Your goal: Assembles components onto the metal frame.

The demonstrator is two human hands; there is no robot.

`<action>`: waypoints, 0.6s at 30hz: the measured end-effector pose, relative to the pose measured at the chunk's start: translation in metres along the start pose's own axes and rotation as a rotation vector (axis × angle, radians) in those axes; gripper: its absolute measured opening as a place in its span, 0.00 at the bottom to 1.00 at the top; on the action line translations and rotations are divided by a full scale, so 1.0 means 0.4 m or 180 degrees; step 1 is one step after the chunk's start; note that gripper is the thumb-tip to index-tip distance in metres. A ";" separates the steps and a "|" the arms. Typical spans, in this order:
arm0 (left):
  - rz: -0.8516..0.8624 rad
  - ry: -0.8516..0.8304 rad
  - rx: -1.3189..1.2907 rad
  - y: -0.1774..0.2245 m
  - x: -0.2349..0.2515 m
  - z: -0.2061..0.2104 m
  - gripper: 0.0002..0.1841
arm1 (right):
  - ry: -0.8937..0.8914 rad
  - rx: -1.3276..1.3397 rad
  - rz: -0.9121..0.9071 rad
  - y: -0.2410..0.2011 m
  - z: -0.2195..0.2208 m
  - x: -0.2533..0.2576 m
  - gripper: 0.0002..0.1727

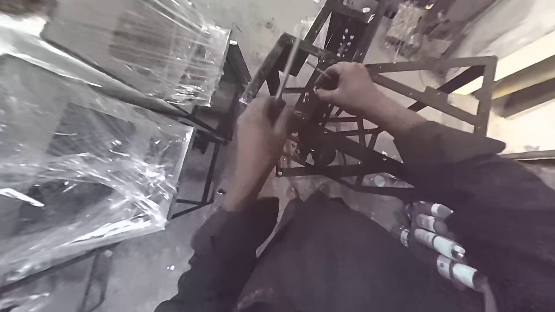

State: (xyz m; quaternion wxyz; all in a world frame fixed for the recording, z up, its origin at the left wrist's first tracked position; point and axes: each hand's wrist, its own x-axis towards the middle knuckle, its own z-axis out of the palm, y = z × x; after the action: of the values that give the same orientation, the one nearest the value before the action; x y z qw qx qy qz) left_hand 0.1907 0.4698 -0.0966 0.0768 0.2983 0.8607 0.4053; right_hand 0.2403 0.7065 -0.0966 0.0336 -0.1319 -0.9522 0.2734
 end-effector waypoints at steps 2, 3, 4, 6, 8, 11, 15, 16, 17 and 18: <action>0.0060 0.0191 -0.0190 -0.048 -0.082 -0.025 0.18 | -0.0027 0.0154 0.0106 0.003 -0.011 -0.008 0.14; 0.0093 0.0247 -0.0269 -0.075 -0.131 -0.034 0.19 | -0.0054 0.0302 0.0193 0.004 -0.024 -0.018 0.13; 0.0106 0.0258 -0.0334 -0.106 -0.184 -0.038 0.20 | -0.0026 0.0491 0.0222 0.007 -0.038 -0.034 0.12; -0.0006 0.0121 -0.0593 -0.168 -0.291 -0.021 0.20 | 0.0108 0.0834 0.0130 0.014 -0.078 -0.085 0.10; -0.0546 -0.0285 -0.1029 -0.229 -0.392 0.036 0.18 | 0.0282 0.0905 0.0072 0.017 -0.130 -0.170 0.10; -0.1390 -0.1111 -0.1173 -0.381 -0.516 0.184 0.18 | 0.0610 0.0547 0.0236 0.035 -0.207 -0.344 0.12; -0.1890 -0.2045 -0.0496 -0.489 -0.534 0.360 0.20 | 0.1429 0.1171 0.0900 0.214 -0.266 -0.664 0.14; -0.1960 -0.2214 -0.0369 -0.484 -0.514 0.397 0.21 | 0.1739 0.1607 0.1040 0.270 -0.270 -0.750 0.12; -0.1973 -0.2344 -0.0321 -0.477 -0.487 0.437 0.22 | 0.2050 0.2160 0.1157 0.314 -0.268 -0.824 0.09; -0.1944 -0.2389 -0.0263 -0.463 -0.454 0.475 0.22 | 0.2332 0.2756 0.1282 0.363 -0.257 -0.891 0.06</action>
State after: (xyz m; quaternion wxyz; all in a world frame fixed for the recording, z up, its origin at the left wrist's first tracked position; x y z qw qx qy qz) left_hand 0.3252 0.3978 -0.3797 0.5091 0.1543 0.8050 0.2625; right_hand 0.6314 0.7817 -0.0834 0.3577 -0.3697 -0.6371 0.5740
